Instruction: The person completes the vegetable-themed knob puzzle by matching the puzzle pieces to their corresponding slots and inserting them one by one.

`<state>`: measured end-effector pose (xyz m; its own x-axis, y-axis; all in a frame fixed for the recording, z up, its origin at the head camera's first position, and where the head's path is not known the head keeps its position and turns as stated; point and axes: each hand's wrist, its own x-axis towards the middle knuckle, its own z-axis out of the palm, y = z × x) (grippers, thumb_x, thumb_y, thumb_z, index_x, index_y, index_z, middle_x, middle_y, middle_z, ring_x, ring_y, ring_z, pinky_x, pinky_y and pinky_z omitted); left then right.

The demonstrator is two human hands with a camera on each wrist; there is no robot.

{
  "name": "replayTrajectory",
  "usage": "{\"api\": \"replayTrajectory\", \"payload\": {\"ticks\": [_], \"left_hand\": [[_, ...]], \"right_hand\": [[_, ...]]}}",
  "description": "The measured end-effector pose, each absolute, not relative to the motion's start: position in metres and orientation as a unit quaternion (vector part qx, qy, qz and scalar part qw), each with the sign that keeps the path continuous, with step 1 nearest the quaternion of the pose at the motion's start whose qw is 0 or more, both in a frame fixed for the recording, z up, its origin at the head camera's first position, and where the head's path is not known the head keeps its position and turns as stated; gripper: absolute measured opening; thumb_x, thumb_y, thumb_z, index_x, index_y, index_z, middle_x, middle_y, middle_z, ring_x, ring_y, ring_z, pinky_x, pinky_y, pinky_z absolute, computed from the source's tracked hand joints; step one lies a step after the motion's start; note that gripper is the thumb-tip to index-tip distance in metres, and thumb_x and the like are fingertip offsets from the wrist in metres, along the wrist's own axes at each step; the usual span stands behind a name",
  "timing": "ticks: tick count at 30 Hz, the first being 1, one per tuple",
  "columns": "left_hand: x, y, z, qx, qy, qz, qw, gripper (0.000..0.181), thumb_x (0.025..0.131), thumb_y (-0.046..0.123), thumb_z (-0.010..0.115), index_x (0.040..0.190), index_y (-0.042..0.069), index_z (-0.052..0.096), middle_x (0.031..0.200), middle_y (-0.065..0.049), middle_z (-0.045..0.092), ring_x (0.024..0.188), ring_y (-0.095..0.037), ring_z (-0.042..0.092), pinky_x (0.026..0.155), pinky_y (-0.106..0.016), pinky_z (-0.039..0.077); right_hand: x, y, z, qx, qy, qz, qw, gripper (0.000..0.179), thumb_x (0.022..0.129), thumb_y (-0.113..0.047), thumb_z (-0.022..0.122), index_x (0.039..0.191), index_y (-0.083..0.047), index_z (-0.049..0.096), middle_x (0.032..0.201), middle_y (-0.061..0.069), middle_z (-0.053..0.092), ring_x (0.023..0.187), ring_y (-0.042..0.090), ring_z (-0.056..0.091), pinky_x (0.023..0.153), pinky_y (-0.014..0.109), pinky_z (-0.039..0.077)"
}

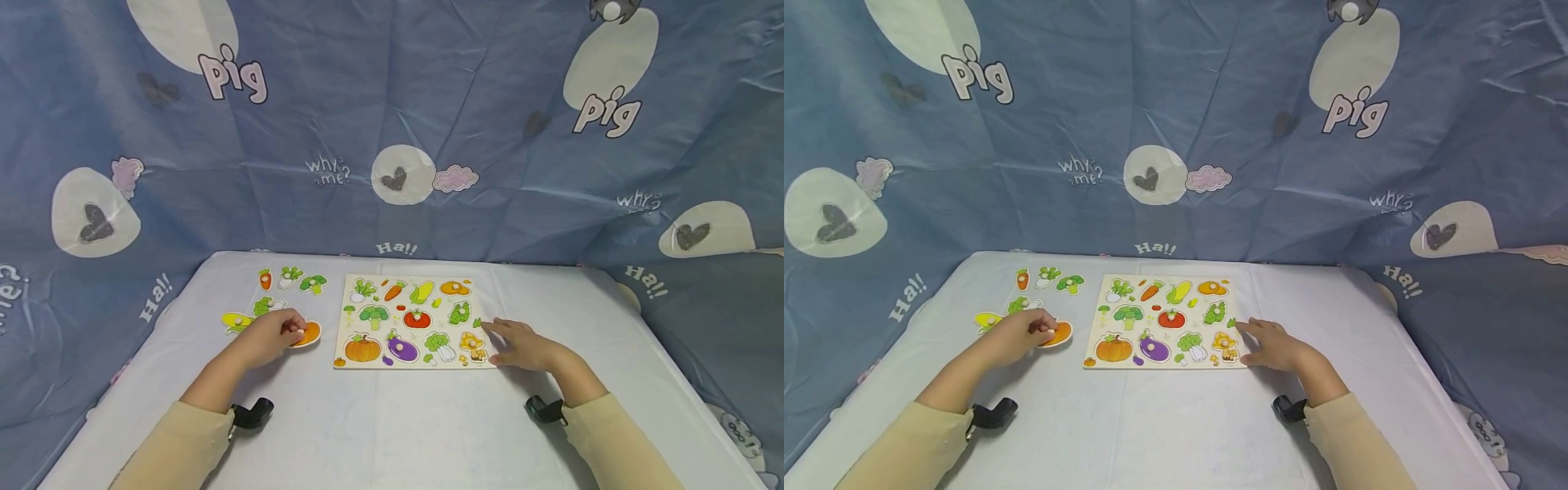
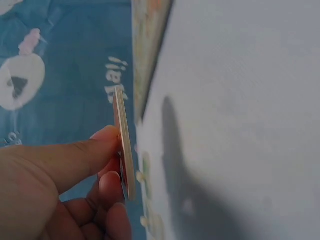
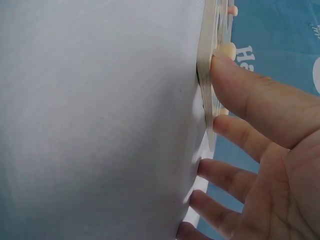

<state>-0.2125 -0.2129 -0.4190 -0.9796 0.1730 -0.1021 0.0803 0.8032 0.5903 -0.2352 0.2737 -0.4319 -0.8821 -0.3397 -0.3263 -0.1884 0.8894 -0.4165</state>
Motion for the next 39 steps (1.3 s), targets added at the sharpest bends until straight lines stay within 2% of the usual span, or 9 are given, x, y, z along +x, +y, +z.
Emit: {"api": "replayTrajectory", "payload": {"ticks": [10,21,28,39], "left_hand": [[-0.212,-0.191,-0.407,0.115,0.935,0.327,0.08,0.003,0.097,0.012,0.066,0.1,0.012,0.066,0.088,0.0,0.059,0.08,-0.017,0.052,0.071,-0.033,0.045],[-0.215,-0.165,-0.417,0.147,0.923,0.337,0.115,0.005,0.097,0.013,0.066,0.1,0.009,0.066,0.086,0.001,0.058,0.079,-0.016,0.053,0.07,-0.03,0.046],[-0.219,-0.154,-0.422,0.174,0.918,0.336,0.116,0.005,0.095,0.011,0.069,0.097,0.008,0.066,0.084,0.002,0.058,0.078,-0.014,0.052,0.071,-0.03,0.045],[-0.221,-0.138,-0.423,0.173,0.919,0.33,0.131,0.004,0.095,0.011,0.069,0.094,0.009,0.067,0.081,0.002,0.057,0.077,-0.014,0.052,0.073,-0.031,0.045]], "right_hand": [[-0.235,0.271,-0.432,-0.141,0.95,-0.194,0.199,0.084,0.085,-0.042,0.077,0.155,-0.014,0.039,0.16,0.025,0.024,0.145,0.05,0.017,0.109,0.071,0.022],[-0.235,0.271,-0.43,-0.144,0.95,-0.188,0.204,0.084,0.086,-0.042,0.076,0.155,-0.012,0.038,0.16,0.026,0.023,0.145,0.051,0.017,0.109,0.072,0.021],[-0.234,0.273,-0.429,-0.152,0.95,-0.186,0.201,0.084,0.086,-0.042,0.076,0.155,-0.011,0.038,0.159,0.028,0.024,0.144,0.052,0.018,0.109,0.072,0.021],[-0.232,0.274,-0.427,-0.165,0.946,-0.196,0.199,0.085,0.086,-0.042,0.076,0.154,-0.01,0.038,0.158,0.029,0.024,0.143,0.054,0.018,0.107,0.073,0.022]]}}
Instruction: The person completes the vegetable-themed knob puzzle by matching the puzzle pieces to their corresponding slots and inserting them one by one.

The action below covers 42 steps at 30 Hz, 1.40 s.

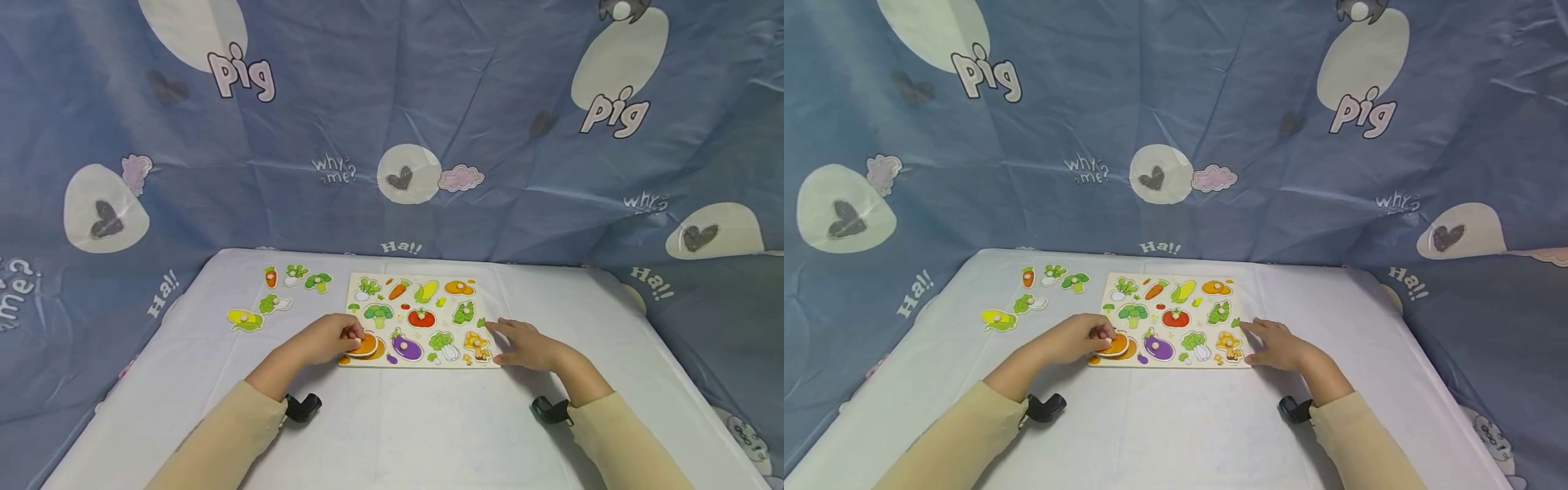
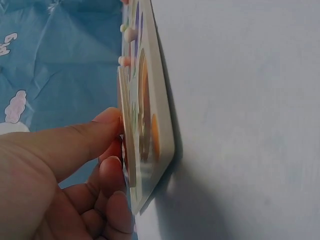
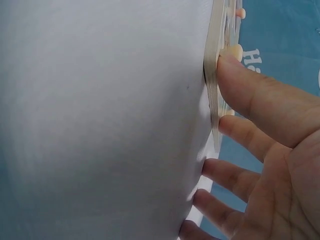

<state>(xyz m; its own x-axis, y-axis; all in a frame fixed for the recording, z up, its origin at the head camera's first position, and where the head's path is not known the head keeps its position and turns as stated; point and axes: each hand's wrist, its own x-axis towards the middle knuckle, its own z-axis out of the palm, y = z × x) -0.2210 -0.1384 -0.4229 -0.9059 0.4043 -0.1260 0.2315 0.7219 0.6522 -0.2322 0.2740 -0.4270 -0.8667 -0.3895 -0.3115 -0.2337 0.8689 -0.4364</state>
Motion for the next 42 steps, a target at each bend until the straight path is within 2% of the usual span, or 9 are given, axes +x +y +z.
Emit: {"api": "replayTrajectory", "payload": {"ticks": [11,29,42], "left_hand": [[-0.22,-0.127,-0.433,0.165,0.917,0.337,0.136,0.007,0.094,0.007,0.069,0.091,0.013,0.066,0.079,0.001,0.057,0.069,-0.013,0.052,0.064,-0.028,0.046],[-0.223,-0.122,-0.435,0.146,0.922,0.324,0.152,0.006,0.095,0.011,0.069,0.091,0.014,0.066,0.08,0.002,0.057,0.071,-0.014,0.052,0.069,-0.03,0.044],[-0.221,-0.133,-0.434,0.158,0.922,0.336,0.115,0.005,0.094,0.016,0.071,0.094,0.012,0.068,0.081,0.004,0.058,0.075,-0.013,0.053,0.071,-0.03,0.047]], "right_hand": [[-0.232,0.273,-0.426,-0.161,0.947,-0.193,0.2,0.085,0.086,-0.041,0.076,0.154,-0.01,0.038,0.159,0.029,0.024,0.143,0.054,0.018,0.107,0.073,0.023],[-0.231,0.273,-0.427,-0.164,0.947,-0.195,0.195,0.084,0.085,-0.042,0.076,0.154,-0.01,0.039,0.158,0.03,0.024,0.143,0.055,0.019,0.107,0.073,0.023],[-0.232,0.274,-0.429,-0.163,0.947,-0.195,0.195,0.082,0.088,-0.039,0.075,0.154,-0.01,0.038,0.159,0.029,0.024,0.144,0.053,0.018,0.109,0.072,0.021]]}}
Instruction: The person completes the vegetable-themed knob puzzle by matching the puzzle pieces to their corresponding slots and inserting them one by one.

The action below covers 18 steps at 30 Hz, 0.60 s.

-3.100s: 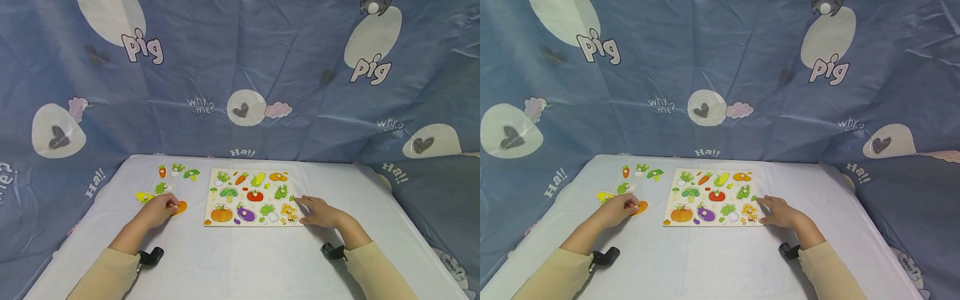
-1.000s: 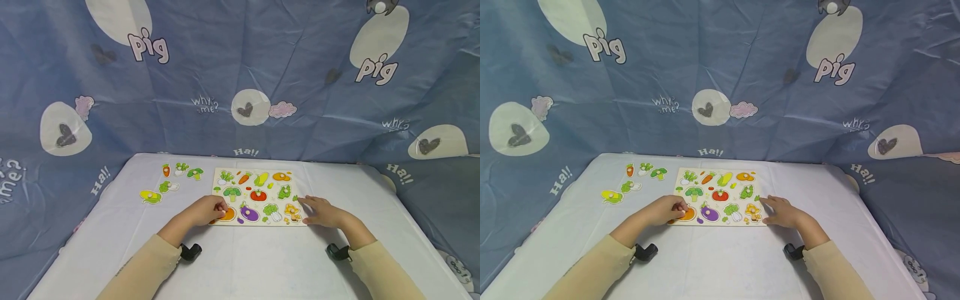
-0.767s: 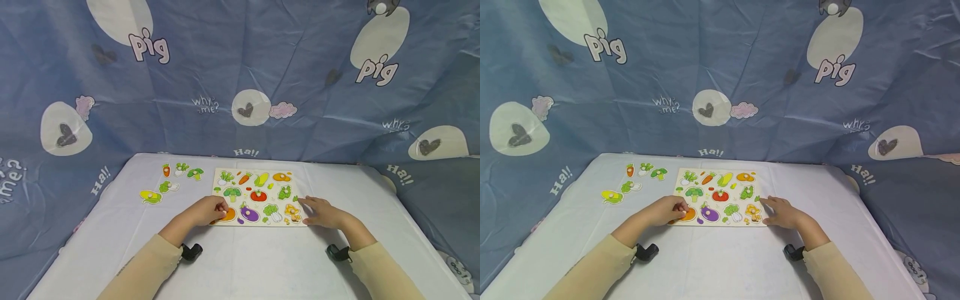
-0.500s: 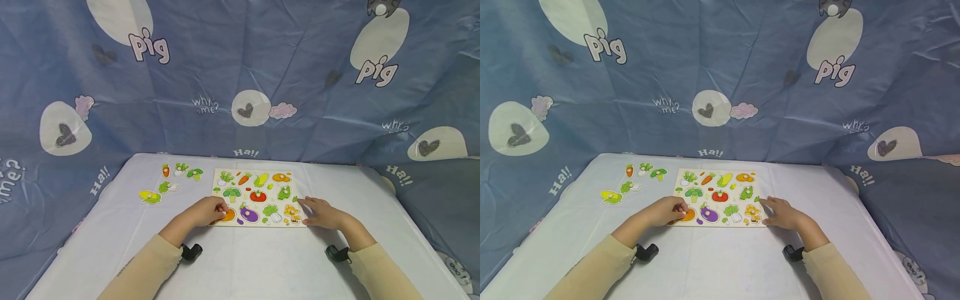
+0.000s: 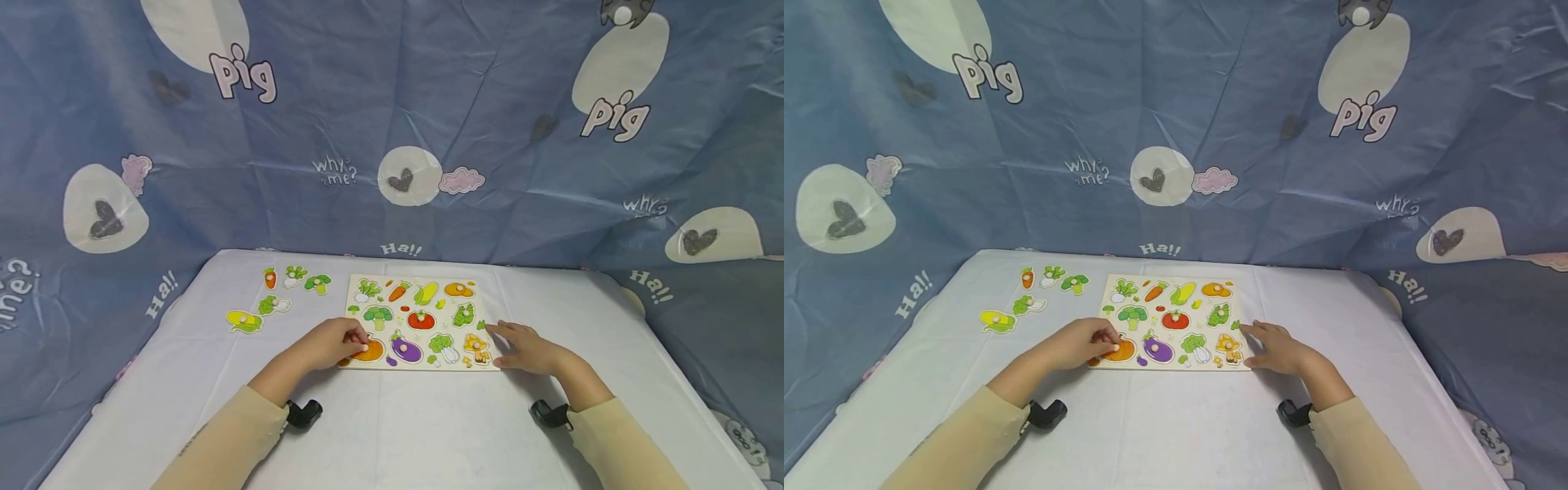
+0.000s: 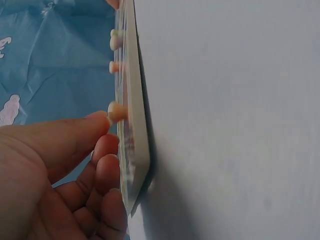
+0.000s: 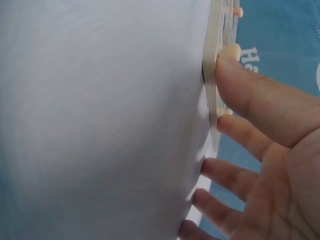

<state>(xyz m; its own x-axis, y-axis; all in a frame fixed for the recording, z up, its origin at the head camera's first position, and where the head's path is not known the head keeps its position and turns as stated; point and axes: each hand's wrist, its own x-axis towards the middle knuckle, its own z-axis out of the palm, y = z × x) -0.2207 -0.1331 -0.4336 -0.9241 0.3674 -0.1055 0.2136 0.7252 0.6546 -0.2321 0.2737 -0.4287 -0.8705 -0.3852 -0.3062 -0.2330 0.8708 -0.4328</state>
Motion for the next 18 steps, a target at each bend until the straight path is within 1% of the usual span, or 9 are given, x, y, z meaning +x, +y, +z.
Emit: {"api": "replayTrajectory", "payload": {"ticks": [4,11,18], "left_hand": [[-0.223,-0.141,-0.427,0.155,0.92,0.344,0.101,0.004,0.095,0.014,0.07,0.096,0.011,0.068,0.081,0.003,0.059,0.077,-0.014,0.053,0.073,-0.031,0.047],[-0.237,-0.157,-0.421,0.168,0.919,0.353,0.059,0.005,0.096,0.011,0.067,0.099,0.009,0.068,0.085,0.0,0.061,0.08,-0.016,0.054,0.074,-0.033,0.046],[-0.256,-0.169,-0.417,0.141,0.927,0.346,0.029,0.011,0.098,0.013,0.064,0.106,0.006,0.068,0.095,-0.005,0.063,0.09,-0.022,0.057,0.08,-0.038,0.048]], "right_hand": [[-0.233,0.274,-0.43,-0.159,0.948,-0.194,0.195,0.082,0.087,-0.039,0.075,0.154,-0.011,0.038,0.159,0.028,0.024,0.144,0.053,0.018,0.109,0.072,0.022],[-0.233,0.275,-0.427,-0.158,0.947,-0.197,0.199,0.083,0.087,-0.04,0.075,0.155,-0.011,0.037,0.159,0.028,0.024,0.144,0.053,0.017,0.109,0.072,0.021],[-0.232,0.274,-0.428,-0.167,0.945,-0.202,0.197,0.082,0.087,-0.039,0.076,0.154,-0.01,0.038,0.158,0.029,0.024,0.143,0.054,0.018,0.108,0.072,0.022]]}}
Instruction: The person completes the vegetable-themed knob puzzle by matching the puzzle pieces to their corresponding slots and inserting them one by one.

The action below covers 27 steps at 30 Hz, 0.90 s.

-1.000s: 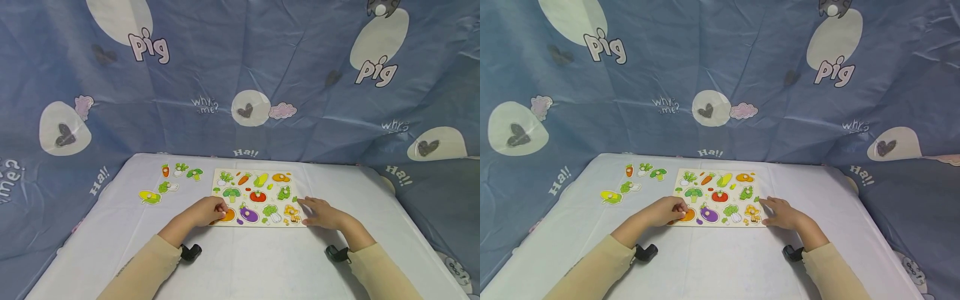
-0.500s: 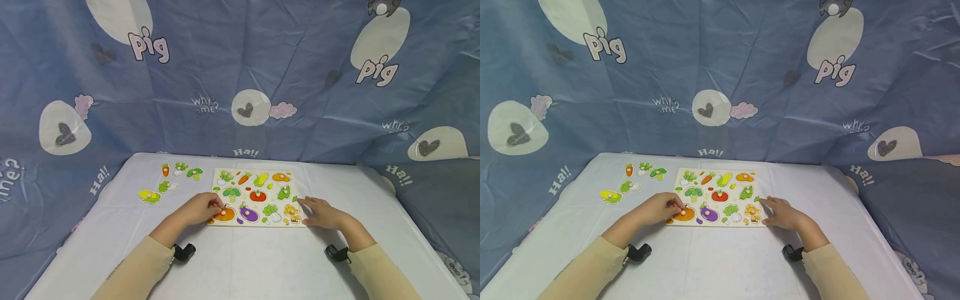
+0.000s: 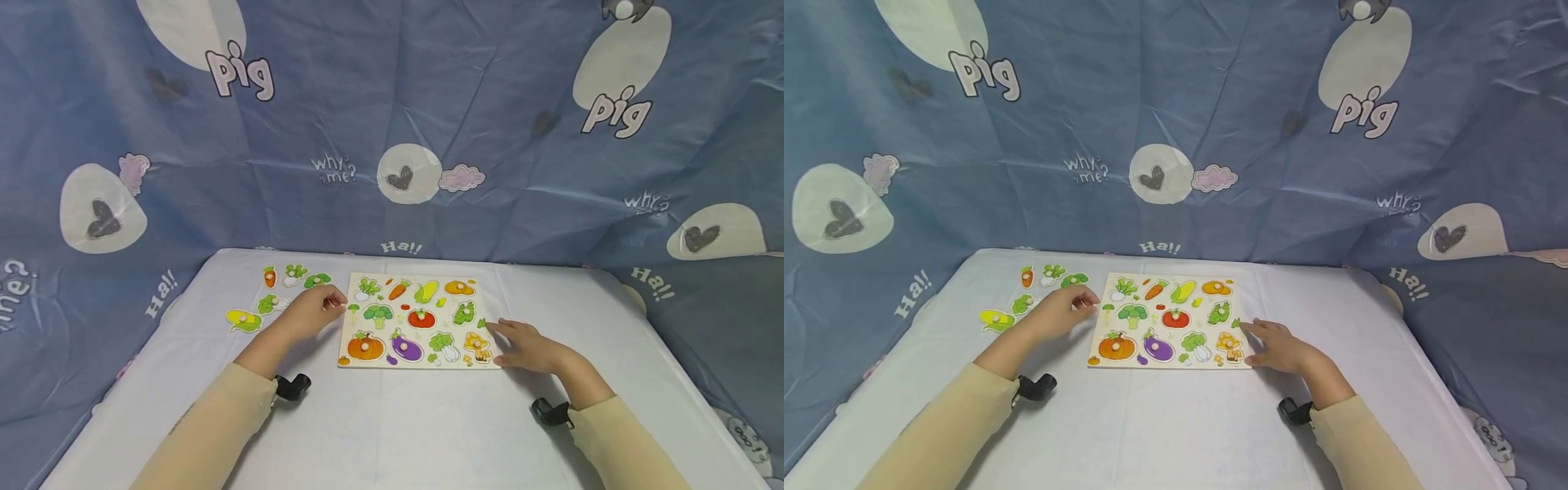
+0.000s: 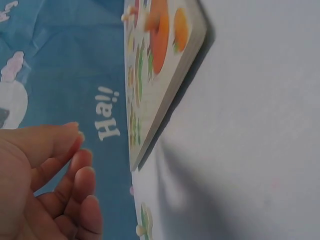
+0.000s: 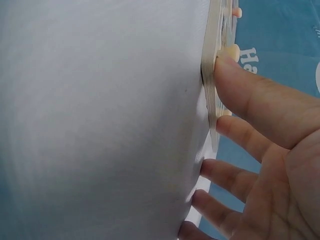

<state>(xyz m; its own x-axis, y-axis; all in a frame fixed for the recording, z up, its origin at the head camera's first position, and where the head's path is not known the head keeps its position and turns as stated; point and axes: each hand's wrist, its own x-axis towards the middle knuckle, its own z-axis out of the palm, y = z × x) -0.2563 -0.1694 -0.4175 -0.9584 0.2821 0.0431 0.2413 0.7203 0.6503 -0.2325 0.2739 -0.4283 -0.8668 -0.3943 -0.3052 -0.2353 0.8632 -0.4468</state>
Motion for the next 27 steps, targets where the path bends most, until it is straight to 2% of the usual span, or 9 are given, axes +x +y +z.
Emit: {"api": "replayTrajectory", "payload": {"ticks": [9,20,27], "left_hand": [[-0.277,-0.178,-0.407,0.091,0.939,0.331,0.0,0.024,0.1,0.015,0.062,0.12,0.003,0.065,0.114,-0.015,0.062,0.108,-0.033,0.057,0.094,-0.048,0.047],[-0.303,-0.195,-0.421,0.055,0.94,0.335,-0.029,0.03,0.098,0.01,0.058,0.125,-0.002,0.062,0.12,-0.022,0.059,0.111,-0.038,0.058,0.09,-0.049,0.049],[-0.317,-0.196,-0.436,0.011,0.94,0.339,-0.028,0.032,0.1,0.014,0.055,0.128,0.0,0.059,0.129,-0.025,0.054,0.117,-0.041,0.055,0.094,-0.051,0.048]], "right_hand": [[-0.232,0.275,-0.428,-0.167,0.947,-0.194,0.193,0.083,0.086,-0.041,0.076,0.154,-0.011,0.039,0.158,0.029,0.025,0.143,0.054,0.019,0.108,0.072,0.023],[-0.231,0.272,-0.426,-0.16,0.947,-0.194,0.2,0.083,0.086,-0.041,0.076,0.154,-0.011,0.039,0.158,0.028,0.025,0.143,0.054,0.018,0.108,0.072,0.023],[-0.232,0.273,-0.427,-0.161,0.947,-0.197,0.199,0.083,0.087,-0.04,0.076,0.154,-0.01,0.038,0.158,0.029,0.024,0.143,0.054,0.019,0.108,0.072,0.023]]}}
